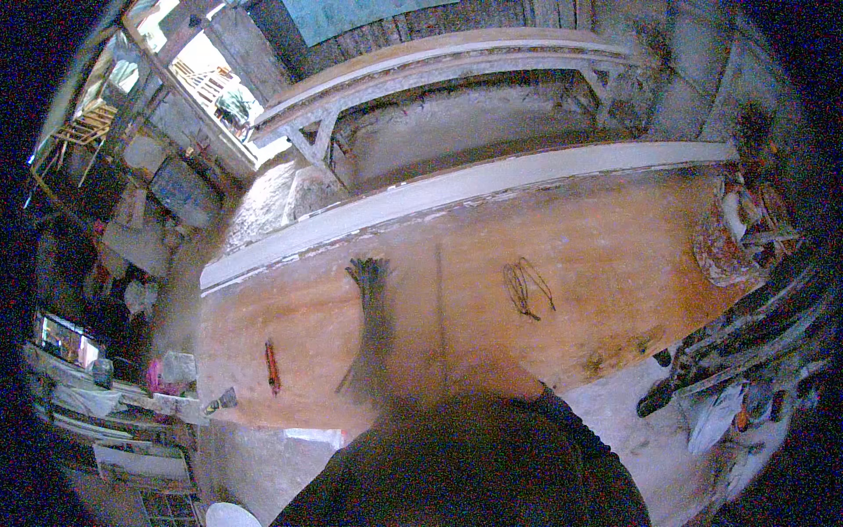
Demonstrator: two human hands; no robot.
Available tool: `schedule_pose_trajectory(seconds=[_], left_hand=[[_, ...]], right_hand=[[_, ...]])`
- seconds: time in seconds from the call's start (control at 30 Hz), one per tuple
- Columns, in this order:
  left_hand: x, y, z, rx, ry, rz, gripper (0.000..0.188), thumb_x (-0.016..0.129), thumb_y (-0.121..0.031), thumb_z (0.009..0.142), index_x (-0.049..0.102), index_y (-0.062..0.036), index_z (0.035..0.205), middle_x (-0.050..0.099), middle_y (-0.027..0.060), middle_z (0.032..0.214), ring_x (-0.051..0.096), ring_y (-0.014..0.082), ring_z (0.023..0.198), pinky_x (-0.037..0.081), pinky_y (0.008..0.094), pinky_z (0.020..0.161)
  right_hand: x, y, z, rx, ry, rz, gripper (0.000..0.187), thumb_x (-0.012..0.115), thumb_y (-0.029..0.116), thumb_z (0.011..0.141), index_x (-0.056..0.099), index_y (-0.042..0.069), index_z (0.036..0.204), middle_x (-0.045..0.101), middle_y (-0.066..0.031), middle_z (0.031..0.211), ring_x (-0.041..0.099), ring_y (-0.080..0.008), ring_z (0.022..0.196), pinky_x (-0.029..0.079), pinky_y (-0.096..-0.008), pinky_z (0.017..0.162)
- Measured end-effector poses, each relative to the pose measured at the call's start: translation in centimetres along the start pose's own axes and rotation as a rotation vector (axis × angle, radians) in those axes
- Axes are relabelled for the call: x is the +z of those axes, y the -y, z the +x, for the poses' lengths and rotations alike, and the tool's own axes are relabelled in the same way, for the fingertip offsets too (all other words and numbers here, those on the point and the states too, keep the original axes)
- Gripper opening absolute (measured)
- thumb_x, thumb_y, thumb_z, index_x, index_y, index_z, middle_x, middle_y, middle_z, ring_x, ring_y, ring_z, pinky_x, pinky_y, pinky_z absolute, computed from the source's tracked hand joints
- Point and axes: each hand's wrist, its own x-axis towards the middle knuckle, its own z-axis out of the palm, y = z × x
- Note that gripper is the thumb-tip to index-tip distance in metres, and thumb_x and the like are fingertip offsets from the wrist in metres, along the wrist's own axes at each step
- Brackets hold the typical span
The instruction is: The person weaves thin dark strips on a wooden workbench, repeatedly interlacing them by hand to form a small woven piece. The person picks up strips, bends them, and threads them through the existing weave, gradually building the structure.
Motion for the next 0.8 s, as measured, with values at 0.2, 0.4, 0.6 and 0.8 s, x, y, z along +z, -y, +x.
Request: schedule_pose_trajectory(seconds=[0.2,0.4,0.6,0.8], left_hand=[[-1.2,-2.4,-0.1,0.07,0.054,-0.24,0.016,0.057,-0.022,0.076,0.064,-0.0112,0.087,0.059,0.0041,0.086,0.053,0.0232,0.087,0.043,0.0332,0.077],[-0.9,-5.2,-0.1,0.302,0.387,-0.614,0.016,0.056,-0.022,0.08,0.062,-0.0089,0.087,0.056,0.0069,0.088,0.05,0.0227,0.09,0.041,0.0334,0.082],[-3.5,-7.1,1.1,0.288,0.553,-0.973,0.016,0.057,-0.021,0.08,0.061,-0.0064,0.086,0.053,0.0098,0.09,0.05,0.0233,0.092,0.039,0.0334,0.083],[-2.3,-4.9,0.7,0.476,0.354,-0.478,0.025,0.058,-0.026,0.079,0.061,-0.0032,0.087,0.054,0.0105,0.093,0.052,0.0232,0.091,0.041,0.0327,0.081]], right_hand=[[-0.5,-3.9,0.7,-0.097,-0.299,-0.173,0.009,0.066,0.004,0.066,0.057,0.004,0.067,0.058,-0.0046,0.071,0.054,-0.0156,0.068,0.042,-0.0275,0.066],[-2.0,-4.6,1.4,-0.072,-0.717,-0.516,0.009,0.064,0.005,0.066,0.057,0.005,0.07,0.052,-0.0063,0.068,0.05,-0.019,0.063,0.04,-0.0297,0.062],[-2.3,-5.9,1.6,-0.194,-0.777,-0.703,0.01,0.065,0.009,0.068,0.06,0.006,0.075,0.052,-0.0094,0.084,0.051,-0.0238,0.081,0.04,-0.032,0.073],[-3.2,-7.0,0.8,-0.145,-0.764,-0.602,0.011,0.068,0.011,0.066,0.061,0.006,0.073,0.053,-0.0092,0.092,0.052,-0.023,0.088,0.043,-0.0292,0.074]])
